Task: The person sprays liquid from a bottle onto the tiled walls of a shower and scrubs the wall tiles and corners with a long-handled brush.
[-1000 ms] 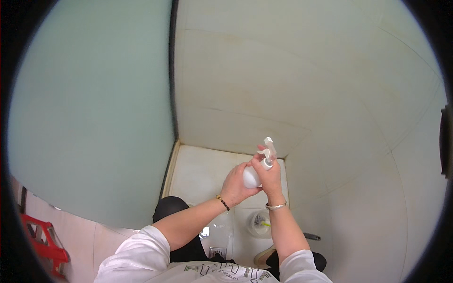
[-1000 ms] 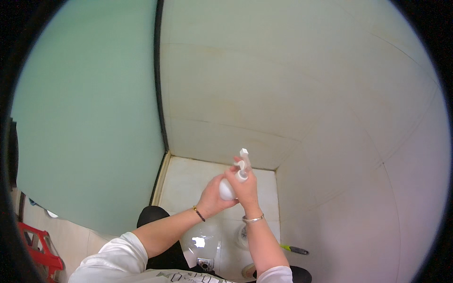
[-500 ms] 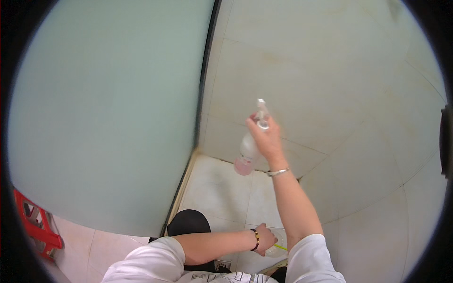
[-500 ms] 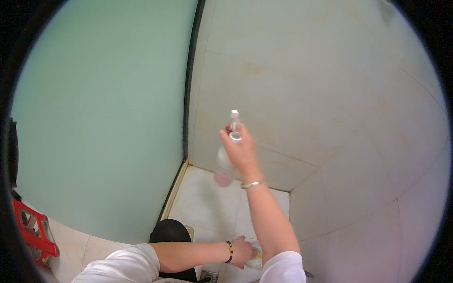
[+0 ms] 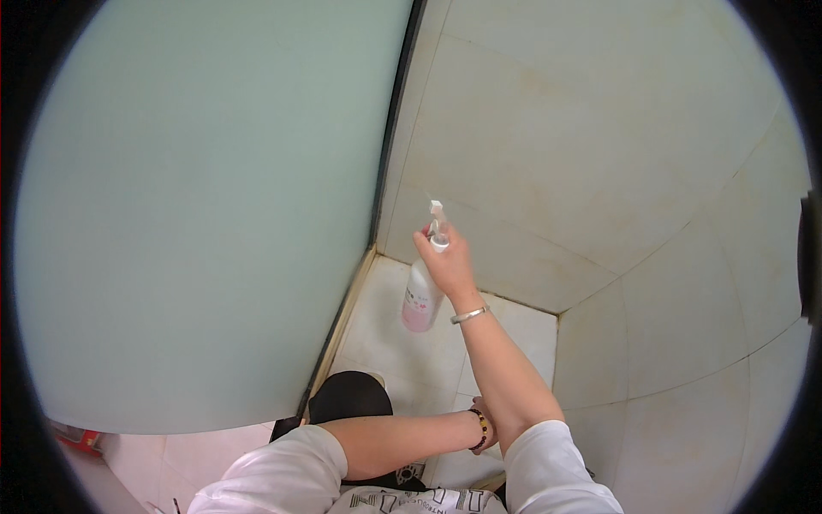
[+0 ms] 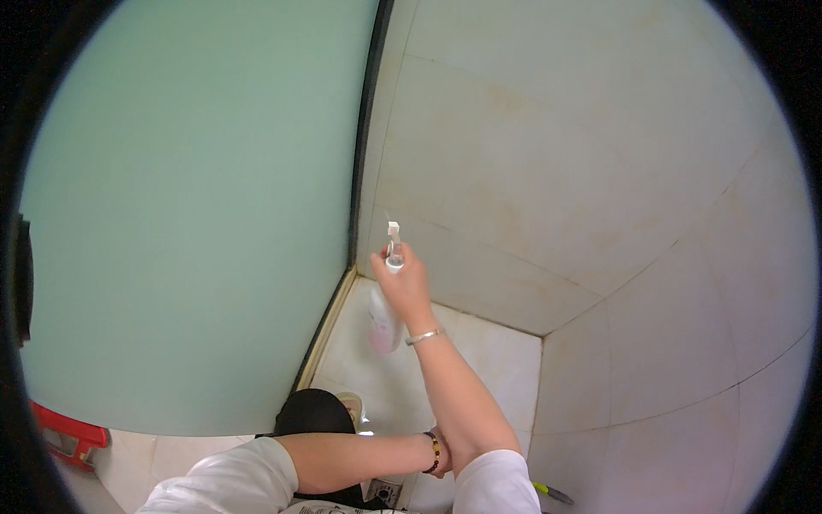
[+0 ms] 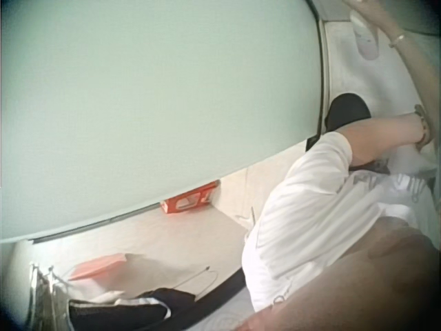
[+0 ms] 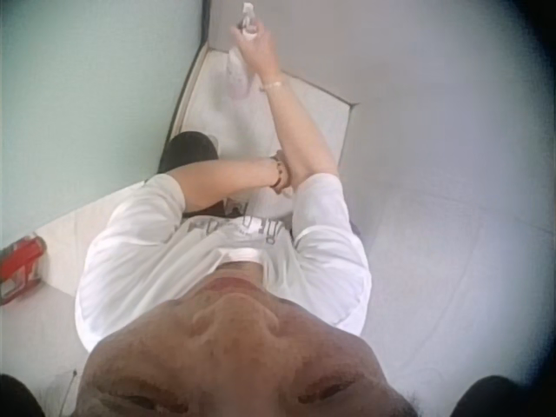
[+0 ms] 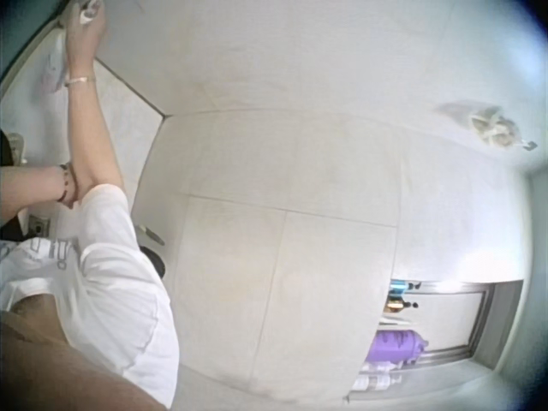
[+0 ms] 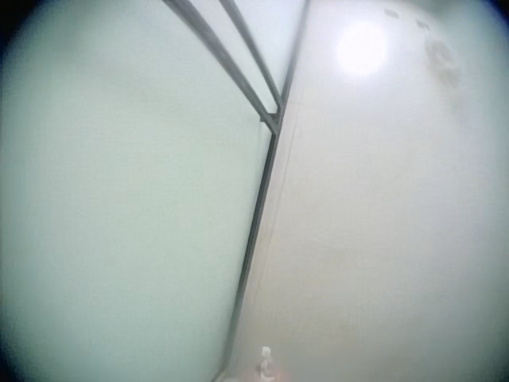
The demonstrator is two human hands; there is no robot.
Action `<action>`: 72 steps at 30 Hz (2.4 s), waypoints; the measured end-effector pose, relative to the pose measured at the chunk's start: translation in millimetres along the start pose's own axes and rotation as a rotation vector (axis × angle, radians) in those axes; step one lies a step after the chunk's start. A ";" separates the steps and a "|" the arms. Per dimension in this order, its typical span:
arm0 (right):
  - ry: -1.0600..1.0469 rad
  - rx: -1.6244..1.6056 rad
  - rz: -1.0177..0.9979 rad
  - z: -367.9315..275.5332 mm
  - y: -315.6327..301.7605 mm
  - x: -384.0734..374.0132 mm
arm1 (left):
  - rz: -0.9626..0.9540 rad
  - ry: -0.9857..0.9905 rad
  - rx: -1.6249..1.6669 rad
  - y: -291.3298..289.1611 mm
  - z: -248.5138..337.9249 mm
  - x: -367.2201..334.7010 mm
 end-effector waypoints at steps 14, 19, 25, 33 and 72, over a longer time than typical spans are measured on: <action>0.116 0.119 -0.052 65.4 17.9 36.6 | 0.157 0.056 0.042 30.1 10.1 -39.7; 0.146 0.441 -0.212 129.0 24.5 73.5 | 0.170 0.085 0.070 38.5 16.5 -46.9; 0.055 0.133 -0.069 77.1 18.7 52.2 | 0.233 0.122 0.109 69.1 23.0 -72.0; 0.170 0.411 -0.212 130.2 23.3 61.0 | 0.371 0.212 0.118 117.9 40.4 -118.1; 0.587 0.559 0.152 225.5 -114.2 131.4 | -0.011 -0.167 0.254 57.2 27.5 -65.8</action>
Point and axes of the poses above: each hand's wrist, its own x-axis away from the middle knuckle, its own y-axis out of the palm, z = x × y, the point moved 7 cm from there along -x, towards the middle knuckle, and after that the axes turned 7 degrees about -x, right-handed, at the moved point
